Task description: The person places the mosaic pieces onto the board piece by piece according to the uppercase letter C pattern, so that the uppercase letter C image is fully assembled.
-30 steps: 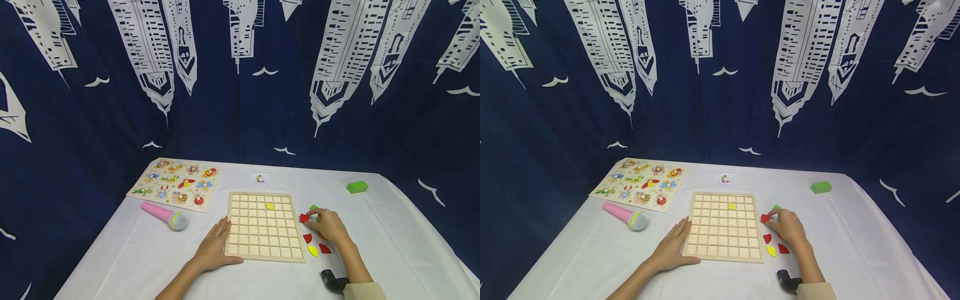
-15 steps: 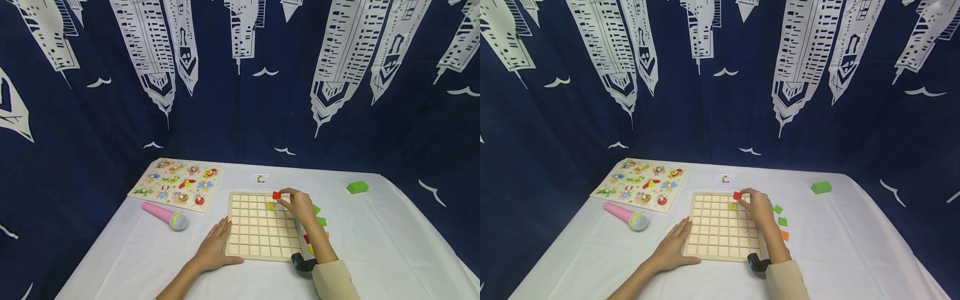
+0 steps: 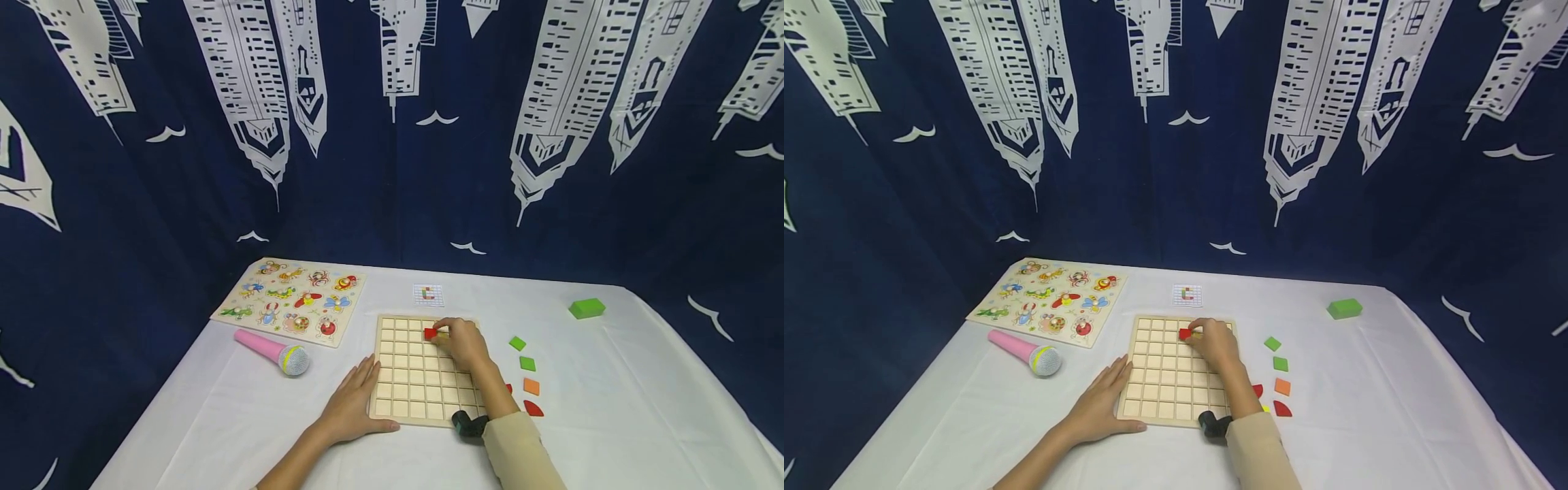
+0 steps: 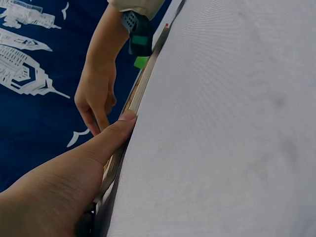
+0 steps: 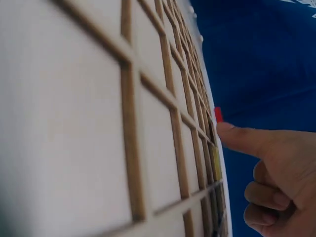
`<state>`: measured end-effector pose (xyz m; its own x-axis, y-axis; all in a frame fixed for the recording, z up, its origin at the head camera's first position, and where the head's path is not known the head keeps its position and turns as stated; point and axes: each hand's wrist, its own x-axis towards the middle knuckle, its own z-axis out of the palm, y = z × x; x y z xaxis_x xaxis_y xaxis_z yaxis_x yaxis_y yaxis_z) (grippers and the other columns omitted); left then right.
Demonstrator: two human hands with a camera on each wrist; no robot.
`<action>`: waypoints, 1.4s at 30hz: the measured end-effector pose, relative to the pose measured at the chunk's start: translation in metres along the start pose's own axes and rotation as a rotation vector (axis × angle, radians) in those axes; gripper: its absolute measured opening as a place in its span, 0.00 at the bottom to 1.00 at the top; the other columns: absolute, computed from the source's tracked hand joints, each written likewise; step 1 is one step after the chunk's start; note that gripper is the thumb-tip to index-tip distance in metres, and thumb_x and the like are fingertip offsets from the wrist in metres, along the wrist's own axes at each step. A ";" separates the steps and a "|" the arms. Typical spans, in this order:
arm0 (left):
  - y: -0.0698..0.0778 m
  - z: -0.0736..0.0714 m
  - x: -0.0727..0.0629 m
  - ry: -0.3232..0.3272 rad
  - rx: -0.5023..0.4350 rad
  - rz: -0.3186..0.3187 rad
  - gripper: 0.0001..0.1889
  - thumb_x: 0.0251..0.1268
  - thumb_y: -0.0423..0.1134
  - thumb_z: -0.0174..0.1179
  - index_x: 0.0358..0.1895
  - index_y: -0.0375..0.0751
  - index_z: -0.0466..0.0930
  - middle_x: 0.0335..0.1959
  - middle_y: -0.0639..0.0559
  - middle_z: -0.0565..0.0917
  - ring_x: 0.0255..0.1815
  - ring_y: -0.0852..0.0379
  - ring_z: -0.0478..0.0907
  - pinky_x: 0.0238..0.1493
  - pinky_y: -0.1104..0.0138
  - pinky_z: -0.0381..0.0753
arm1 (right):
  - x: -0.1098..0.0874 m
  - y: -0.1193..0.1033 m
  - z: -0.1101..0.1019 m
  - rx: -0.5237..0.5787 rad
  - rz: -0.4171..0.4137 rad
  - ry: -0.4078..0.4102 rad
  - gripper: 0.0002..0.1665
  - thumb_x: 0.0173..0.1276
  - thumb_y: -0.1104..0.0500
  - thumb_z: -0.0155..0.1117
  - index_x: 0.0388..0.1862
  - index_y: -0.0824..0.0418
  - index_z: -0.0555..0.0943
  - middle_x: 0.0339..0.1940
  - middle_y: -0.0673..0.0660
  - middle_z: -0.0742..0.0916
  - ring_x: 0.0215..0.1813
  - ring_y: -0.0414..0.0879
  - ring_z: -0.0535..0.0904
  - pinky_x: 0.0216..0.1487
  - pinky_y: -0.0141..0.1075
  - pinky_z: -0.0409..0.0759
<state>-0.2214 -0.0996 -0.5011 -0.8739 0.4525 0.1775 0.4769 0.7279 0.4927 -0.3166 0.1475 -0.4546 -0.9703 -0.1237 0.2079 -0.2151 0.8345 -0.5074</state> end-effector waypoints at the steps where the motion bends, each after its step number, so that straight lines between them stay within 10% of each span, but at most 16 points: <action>1: -0.001 0.000 0.000 0.002 0.004 0.003 0.61 0.38 0.72 0.61 0.70 0.31 0.51 0.73 0.40 0.48 0.72 0.46 0.44 0.70 0.55 0.45 | 0.000 0.001 0.001 0.003 -0.008 -0.006 0.18 0.53 0.55 0.72 0.43 0.59 0.84 0.16 0.53 0.79 0.18 0.40 0.64 0.16 0.32 0.63; 12: -0.002 0.001 0.000 0.000 0.005 0.009 0.61 0.39 0.73 0.59 0.71 0.32 0.50 0.73 0.41 0.47 0.73 0.48 0.43 0.71 0.56 0.44 | -0.002 0.004 0.003 0.022 -0.020 -0.015 0.16 0.53 0.56 0.72 0.42 0.58 0.85 0.42 0.58 0.86 0.37 0.51 0.81 0.35 0.47 0.79; 23: -0.002 0.003 0.001 -0.011 0.000 0.004 0.61 0.39 0.73 0.60 0.71 0.33 0.50 0.73 0.42 0.47 0.73 0.48 0.42 0.71 0.56 0.44 | -0.019 0.018 -0.030 0.105 -0.033 -0.001 0.19 0.57 0.56 0.69 0.47 0.61 0.82 0.12 0.51 0.67 0.16 0.41 0.55 0.15 0.30 0.56; 33: -0.003 0.001 0.000 -0.012 -0.012 -0.010 0.61 0.39 0.72 0.61 0.71 0.32 0.49 0.73 0.42 0.46 0.73 0.48 0.41 0.71 0.56 0.43 | -0.058 0.072 -0.080 -0.020 0.014 0.142 0.17 0.53 0.57 0.72 0.43 0.58 0.83 0.12 0.50 0.65 0.15 0.51 0.64 0.12 0.39 0.64; 42: -0.002 0.002 0.001 -0.021 -0.019 -0.010 0.61 0.39 0.73 0.60 0.71 0.33 0.49 0.73 0.42 0.46 0.73 0.49 0.41 0.71 0.56 0.43 | -0.103 0.075 -0.097 -0.016 0.067 -0.016 0.19 0.51 0.57 0.73 0.44 0.59 0.83 0.12 0.50 0.66 0.16 0.41 0.59 0.14 0.30 0.57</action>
<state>-0.2233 -0.0999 -0.5037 -0.8762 0.4564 0.1547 0.4664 0.7225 0.5103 -0.2221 0.2751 -0.4335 -0.9841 -0.0762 0.1602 -0.1482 0.8496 -0.5062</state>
